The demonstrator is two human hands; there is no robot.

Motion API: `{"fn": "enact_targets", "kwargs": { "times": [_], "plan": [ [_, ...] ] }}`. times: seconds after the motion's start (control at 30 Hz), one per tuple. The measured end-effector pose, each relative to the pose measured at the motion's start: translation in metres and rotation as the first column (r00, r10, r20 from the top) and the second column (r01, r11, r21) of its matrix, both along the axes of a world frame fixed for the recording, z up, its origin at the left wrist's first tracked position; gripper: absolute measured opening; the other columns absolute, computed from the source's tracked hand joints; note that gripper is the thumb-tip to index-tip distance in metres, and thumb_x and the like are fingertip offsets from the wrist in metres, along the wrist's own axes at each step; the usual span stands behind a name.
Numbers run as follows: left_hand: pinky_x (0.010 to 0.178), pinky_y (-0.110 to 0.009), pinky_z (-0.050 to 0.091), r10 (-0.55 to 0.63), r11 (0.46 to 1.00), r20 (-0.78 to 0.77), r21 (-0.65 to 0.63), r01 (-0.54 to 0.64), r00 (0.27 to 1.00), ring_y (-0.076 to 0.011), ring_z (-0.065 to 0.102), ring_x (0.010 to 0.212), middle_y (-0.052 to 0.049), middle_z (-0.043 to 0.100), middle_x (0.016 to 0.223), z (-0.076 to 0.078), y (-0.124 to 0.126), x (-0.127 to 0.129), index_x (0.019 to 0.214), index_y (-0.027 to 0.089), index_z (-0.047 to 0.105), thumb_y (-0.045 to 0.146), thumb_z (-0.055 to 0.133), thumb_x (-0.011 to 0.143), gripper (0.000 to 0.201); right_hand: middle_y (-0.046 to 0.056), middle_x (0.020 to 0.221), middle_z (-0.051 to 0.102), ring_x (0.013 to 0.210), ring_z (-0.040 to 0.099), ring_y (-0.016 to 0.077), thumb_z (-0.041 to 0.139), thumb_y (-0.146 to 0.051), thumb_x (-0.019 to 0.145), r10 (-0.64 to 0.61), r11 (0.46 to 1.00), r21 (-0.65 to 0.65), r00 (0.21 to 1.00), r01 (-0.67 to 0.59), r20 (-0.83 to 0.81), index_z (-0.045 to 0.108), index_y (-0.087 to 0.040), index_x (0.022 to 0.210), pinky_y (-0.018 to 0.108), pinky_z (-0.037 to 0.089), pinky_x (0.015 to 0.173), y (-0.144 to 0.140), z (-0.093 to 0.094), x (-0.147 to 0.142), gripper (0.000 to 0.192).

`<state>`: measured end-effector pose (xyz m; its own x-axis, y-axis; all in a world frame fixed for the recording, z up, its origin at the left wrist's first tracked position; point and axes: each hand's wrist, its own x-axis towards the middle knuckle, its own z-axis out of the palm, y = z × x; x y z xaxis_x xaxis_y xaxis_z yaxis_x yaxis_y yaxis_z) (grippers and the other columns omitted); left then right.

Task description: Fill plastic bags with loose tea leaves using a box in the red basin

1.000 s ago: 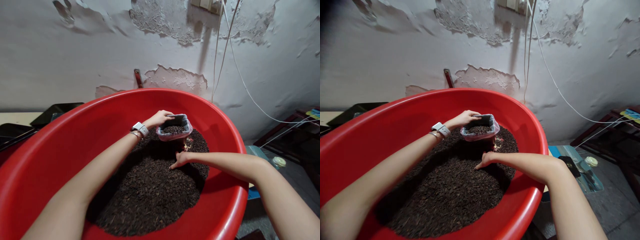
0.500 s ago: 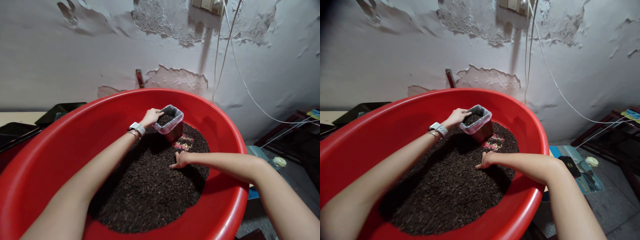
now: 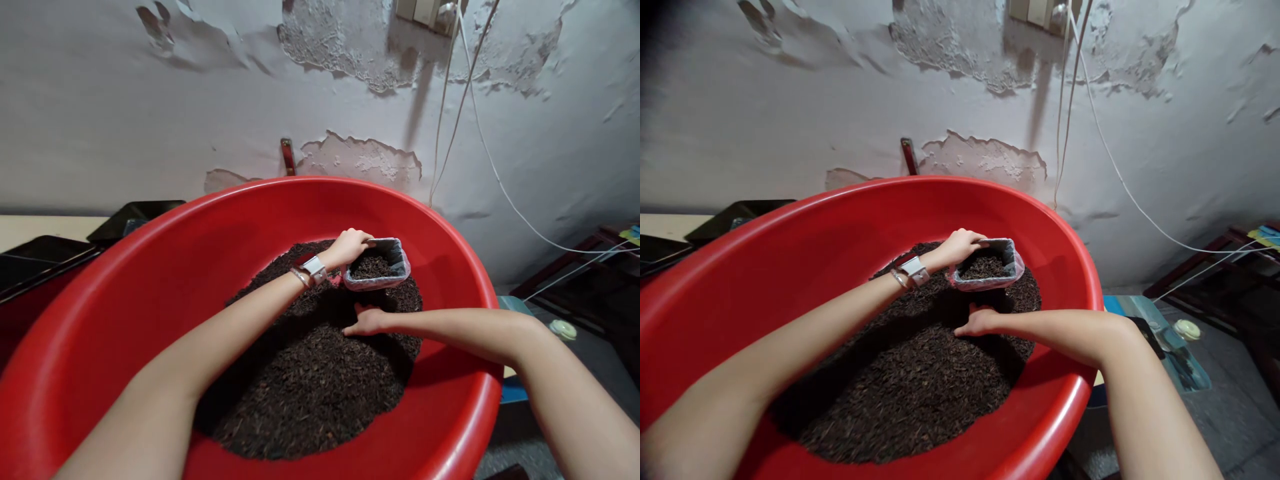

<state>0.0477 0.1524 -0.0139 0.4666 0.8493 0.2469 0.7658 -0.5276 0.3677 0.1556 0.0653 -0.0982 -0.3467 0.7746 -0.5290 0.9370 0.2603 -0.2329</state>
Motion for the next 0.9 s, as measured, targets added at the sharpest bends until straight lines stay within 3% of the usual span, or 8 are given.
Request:
{"fn": "enact_targets", "kwargs": {
  "times": [0.2,0.37,0.5,0.67,0.8,0.9],
  "plan": [
    [0.072,-0.024,0.042,0.000,1.000,0.055,-0.024,0.001,0.998,-0.0193,0.063,0.088,-0.007,0.069,0.101,-0.003,0.009,-0.009,0.101,0.020,0.068,0.025,0.048,0.083,0.027,0.014,0.125,0.054,0.110,0.054,0.0299,0.052,-0.060,0.069,-0.018,1.000,-0.023,1.000,0.017,-0.026,0.045,-0.016,0.129,0.036,0.047,0.084,0.001,0.000,-0.002,0.075],
    [0.072,-0.024,0.042,-0.023,1.000,0.081,-0.012,0.024,0.996,-0.0184,0.063,0.085,-0.006,0.070,0.098,-0.003,0.004,-0.003,0.099,0.020,0.069,0.027,0.049,0.082,0.027,0.014,0.125,0.053,0.111,0.053,0.0293,0.051,-0.058,0.070,0.051,0.999,-0.015,0.996,-0.052,-0.070,0.047,-0.016,0.128,0.036,0.046,0.087,-0.001,0.012,-0.009,0.072],
    [0.066,-0.022,0.042,0.008,0.999,0.130,-0.049,-0.001,0.992,-0.0169,0.062,0.077,-0.005,0.071,0.091,-0.001,0.000,-0.003,0.096,0.018,0.070,0.031,0.050,0.081,0.028,0.014,0.117,0.058,0.104,0.056,0.0320,0.054,-0.058,0.067,0.120,0.993,0.009,0.988,-0.119,-0.097,0.052,-0.018,0.123,0.040,0.048,0.081,-0.011,0.035,-0.021,0.069],
    [0.068,-0.023,0.041,-0.038,0.995,0.210,-0.083,0.056,0.977,-0.0174,0.061,0.076,-0.005,0.071,0.091,0.003,-0.003,-0.006,0.094,0.017,0.070,0.049,0.042,0.084,0.044,0.013,0.109,0.061,0.097,0.059,0.0313,0.054,-0.054,0.068,0.230,0.972,0.087,0.952,-0.216,-0.201,0.055,-0.021,0.117,0.040,0.049,0.073,-0.031,0.071,-0.034,0.059],
    [0.067,-0.025,0.040,0.020,0.996,0.211,-0.087,-0.002,0.977,-0.0186,0.060,0.077,-0.006,0.070,0.093,0.004,-0.004,-0.004,0.094,0.015,0.070,0.049,0.035,0.086,0.049,0.012,0.096,0.063,0.089,0.060,0.0281,0.054,-0.050,0.072,0.314,0.935,0.250,0.916,-0.252,-0.250,0.056,-0.018,0.111,0.039,0.047,0.072,-0.030,0.094,-0.030,0.049],
    [0.065,-0.025,0.040,0.010,0.995,0.225,-0.097,0.012,0.974,-0.0180,0.058,0.072,-0.006,0.070,0.085,0.005,-0.002,-0.003,0.089,0.015,0.070,0.049,0.036,0.086,0.048,0.010,0.096,0.062,0.087,0.059,0.0249,0.053,-0.048,0.075,0.309,0.906,0.385,0.899,-0.179,-0.310,0.055,-0.018,0.111,0.035,0.045,0.073,-0.018,0.107,-0.022,0.047]
  ]
}}
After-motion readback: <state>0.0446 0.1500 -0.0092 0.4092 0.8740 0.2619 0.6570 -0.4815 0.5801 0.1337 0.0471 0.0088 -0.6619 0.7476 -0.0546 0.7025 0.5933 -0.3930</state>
